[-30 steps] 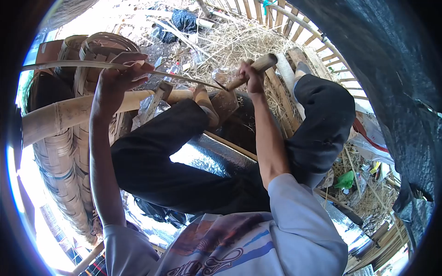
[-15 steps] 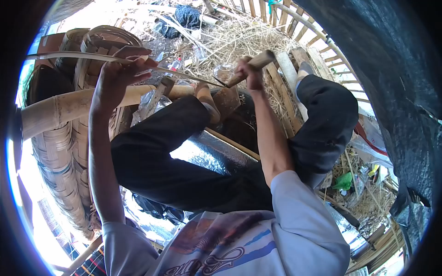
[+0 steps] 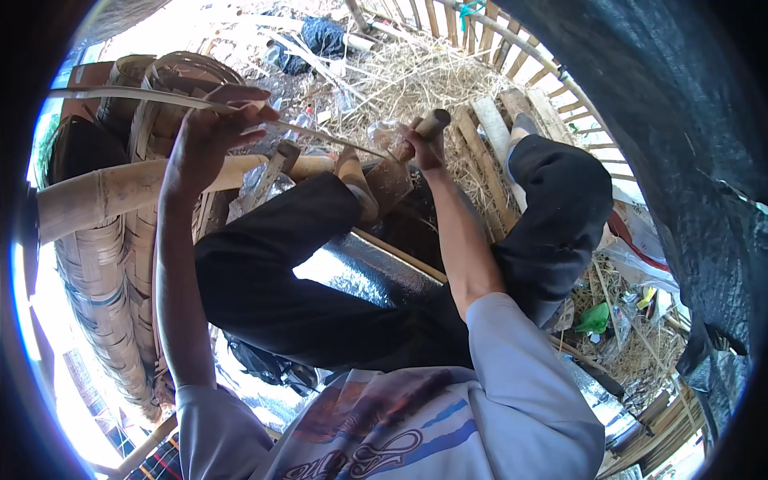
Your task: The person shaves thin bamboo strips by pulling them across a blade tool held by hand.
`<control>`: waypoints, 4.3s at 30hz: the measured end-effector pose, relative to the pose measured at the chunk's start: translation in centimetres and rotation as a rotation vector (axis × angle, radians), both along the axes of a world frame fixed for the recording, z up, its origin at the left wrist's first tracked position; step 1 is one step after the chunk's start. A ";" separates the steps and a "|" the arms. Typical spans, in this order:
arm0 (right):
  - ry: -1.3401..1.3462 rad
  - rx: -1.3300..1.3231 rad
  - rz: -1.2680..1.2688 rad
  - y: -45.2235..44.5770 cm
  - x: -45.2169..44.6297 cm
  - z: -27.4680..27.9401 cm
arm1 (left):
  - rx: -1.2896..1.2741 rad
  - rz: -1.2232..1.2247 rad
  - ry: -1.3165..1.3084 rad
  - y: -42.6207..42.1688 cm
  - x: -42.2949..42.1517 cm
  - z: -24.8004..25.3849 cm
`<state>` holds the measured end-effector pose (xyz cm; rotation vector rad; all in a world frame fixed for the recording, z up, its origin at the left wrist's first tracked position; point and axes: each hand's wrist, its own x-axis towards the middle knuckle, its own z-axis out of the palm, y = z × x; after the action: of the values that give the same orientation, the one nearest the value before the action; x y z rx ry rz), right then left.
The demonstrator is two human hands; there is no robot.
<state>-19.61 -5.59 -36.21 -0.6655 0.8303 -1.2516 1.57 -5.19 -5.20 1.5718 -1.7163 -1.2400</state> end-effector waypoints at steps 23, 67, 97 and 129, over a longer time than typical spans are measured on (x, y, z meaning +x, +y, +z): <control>-0.276 -0.008 -0.108 -0.4 -1.5 3.2 | 0.040 0.031 -0.032 0.2 0.7 0.1; 0.694 -0.248 -0.183 6.5 1.0 1.9 | 0.091 -0.113 0.139 1.1 1.2 0.6; 0.500 -0.210 -0.218 6.5 -0.2 2.6 | 0.045 -0.096 0.189 0.7 1.8 -0.2; -0.306 -0.133 -0.473 4.8 -1.5 15.2 | 0.081 0.164 0.480 0.3 -2.3 -3.0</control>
<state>-21.15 -0.78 -20.99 -0.3735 0.6702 -1.7976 -0.73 -4.86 -8.19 1.2908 -1.2248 -1.4695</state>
